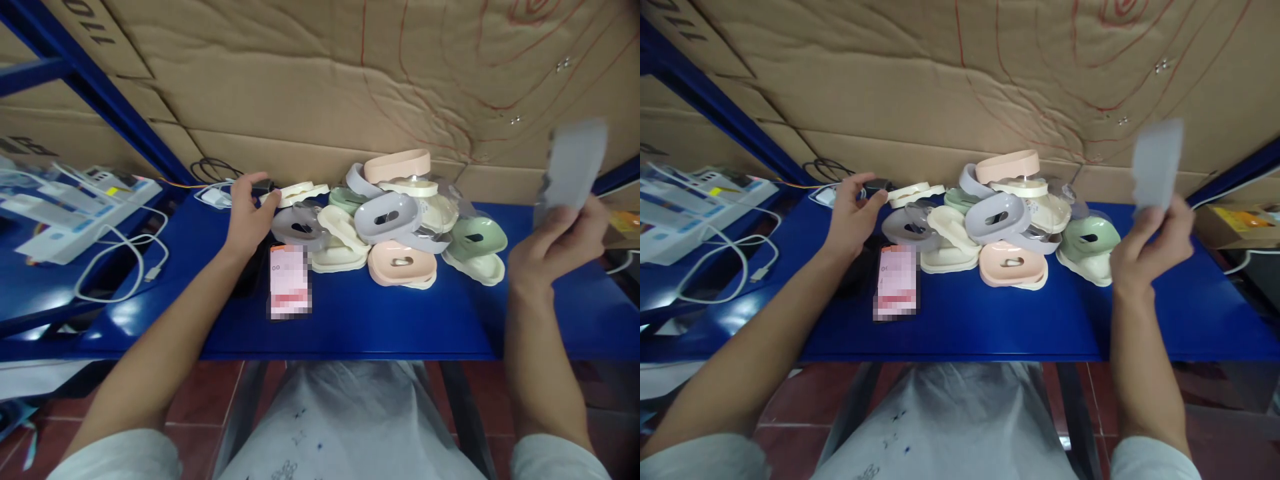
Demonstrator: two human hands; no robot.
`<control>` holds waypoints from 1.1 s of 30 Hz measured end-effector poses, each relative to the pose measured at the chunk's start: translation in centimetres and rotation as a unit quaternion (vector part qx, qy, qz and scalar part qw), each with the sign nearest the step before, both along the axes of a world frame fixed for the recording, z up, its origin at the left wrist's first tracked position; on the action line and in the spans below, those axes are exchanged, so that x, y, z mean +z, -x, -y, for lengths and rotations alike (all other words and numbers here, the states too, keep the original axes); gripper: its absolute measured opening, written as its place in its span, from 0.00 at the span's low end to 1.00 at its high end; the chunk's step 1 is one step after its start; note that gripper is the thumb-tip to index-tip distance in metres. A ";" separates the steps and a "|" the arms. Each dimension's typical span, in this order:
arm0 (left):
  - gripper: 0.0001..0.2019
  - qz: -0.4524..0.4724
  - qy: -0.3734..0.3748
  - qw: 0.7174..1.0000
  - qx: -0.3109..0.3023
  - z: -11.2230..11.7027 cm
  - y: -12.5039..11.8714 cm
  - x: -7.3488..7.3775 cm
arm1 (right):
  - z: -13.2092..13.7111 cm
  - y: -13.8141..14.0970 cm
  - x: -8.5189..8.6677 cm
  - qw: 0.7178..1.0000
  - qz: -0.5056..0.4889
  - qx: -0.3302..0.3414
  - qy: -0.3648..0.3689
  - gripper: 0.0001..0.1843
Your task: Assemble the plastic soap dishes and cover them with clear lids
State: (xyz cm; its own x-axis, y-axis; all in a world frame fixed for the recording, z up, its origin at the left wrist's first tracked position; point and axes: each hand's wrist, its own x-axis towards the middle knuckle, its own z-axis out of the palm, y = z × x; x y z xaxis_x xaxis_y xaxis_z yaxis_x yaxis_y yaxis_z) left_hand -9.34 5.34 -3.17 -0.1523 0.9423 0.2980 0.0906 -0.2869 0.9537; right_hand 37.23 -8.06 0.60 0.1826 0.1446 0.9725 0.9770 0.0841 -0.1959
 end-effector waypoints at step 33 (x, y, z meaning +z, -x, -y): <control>0.13 -0.443 -0.398 0.786 -0.167 5.7 -3.4 0.9 | 3.5 14.5 -4.3 0.776 0.333 0.453 0.286 0.24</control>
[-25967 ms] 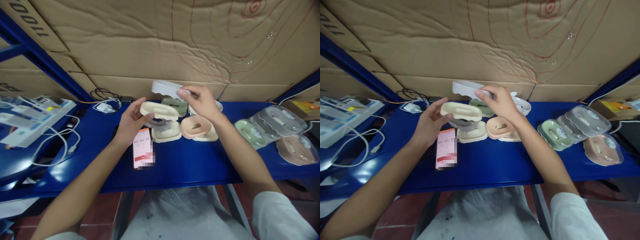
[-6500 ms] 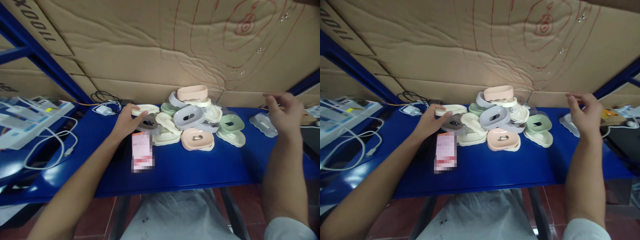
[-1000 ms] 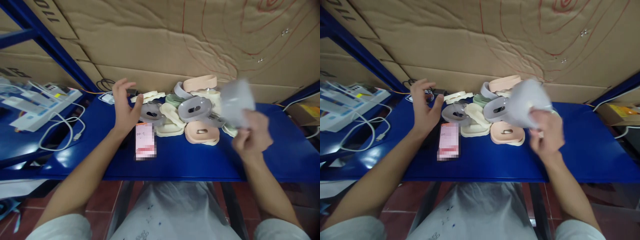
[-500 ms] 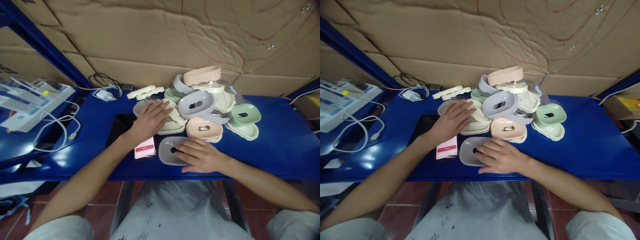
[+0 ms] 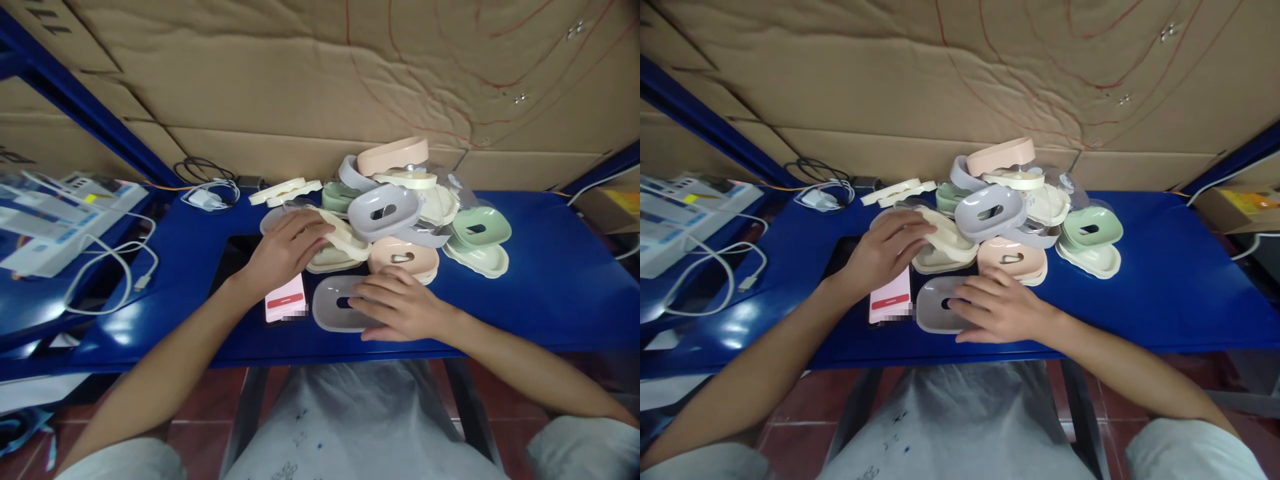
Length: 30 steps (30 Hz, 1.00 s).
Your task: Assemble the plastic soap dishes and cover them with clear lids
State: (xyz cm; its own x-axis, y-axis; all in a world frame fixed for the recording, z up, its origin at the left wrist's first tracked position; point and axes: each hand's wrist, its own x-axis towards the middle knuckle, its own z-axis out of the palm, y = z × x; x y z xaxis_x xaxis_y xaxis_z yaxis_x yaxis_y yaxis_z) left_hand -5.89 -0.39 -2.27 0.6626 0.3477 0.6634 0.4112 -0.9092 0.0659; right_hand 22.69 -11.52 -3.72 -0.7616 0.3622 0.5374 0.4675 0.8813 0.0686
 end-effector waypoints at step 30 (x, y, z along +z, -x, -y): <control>0.16 -0.065 0.080 0.995 -0.002 12.1 4.1 3.3 | 11.5 -7.1 2.7 0.956 -0.101 -0.162 0.222 0.20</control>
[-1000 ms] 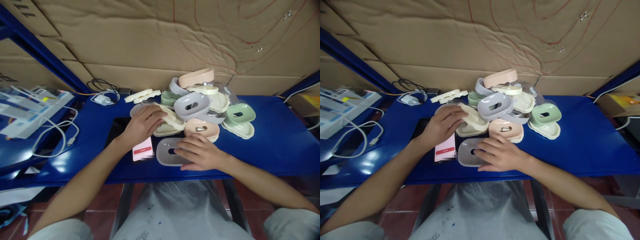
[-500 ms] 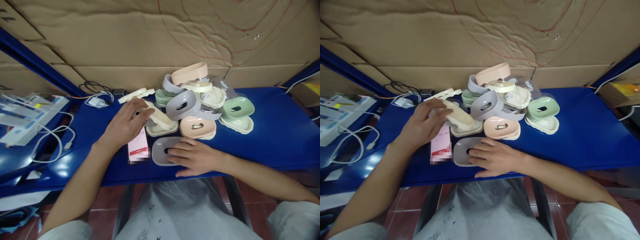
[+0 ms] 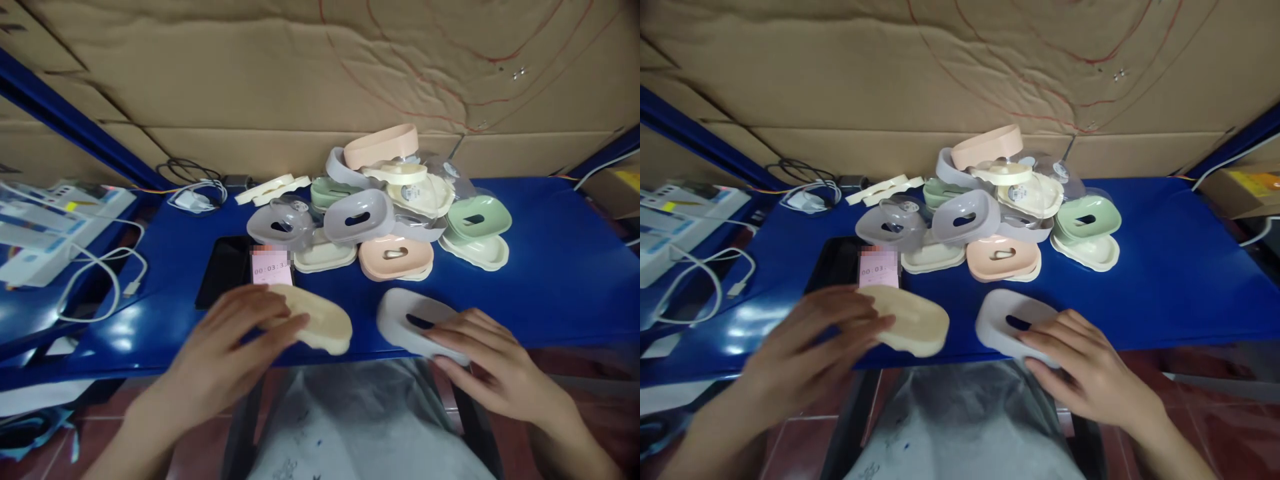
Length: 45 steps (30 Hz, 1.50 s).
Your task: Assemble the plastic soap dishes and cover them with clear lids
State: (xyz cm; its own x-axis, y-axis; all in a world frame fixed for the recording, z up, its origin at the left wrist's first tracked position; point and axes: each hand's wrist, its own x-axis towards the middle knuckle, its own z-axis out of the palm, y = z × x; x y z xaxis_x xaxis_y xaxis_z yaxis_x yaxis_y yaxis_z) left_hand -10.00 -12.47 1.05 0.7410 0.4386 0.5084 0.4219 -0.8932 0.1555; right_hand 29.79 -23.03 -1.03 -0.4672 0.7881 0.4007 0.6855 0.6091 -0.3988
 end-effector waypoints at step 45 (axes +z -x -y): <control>0.17 -0.021 0.056 0.998 0.004 3.8 -6.4 -7.6 | -5.9 0.3 1.6 0.978 0.065 -0.100 -0.171 0.29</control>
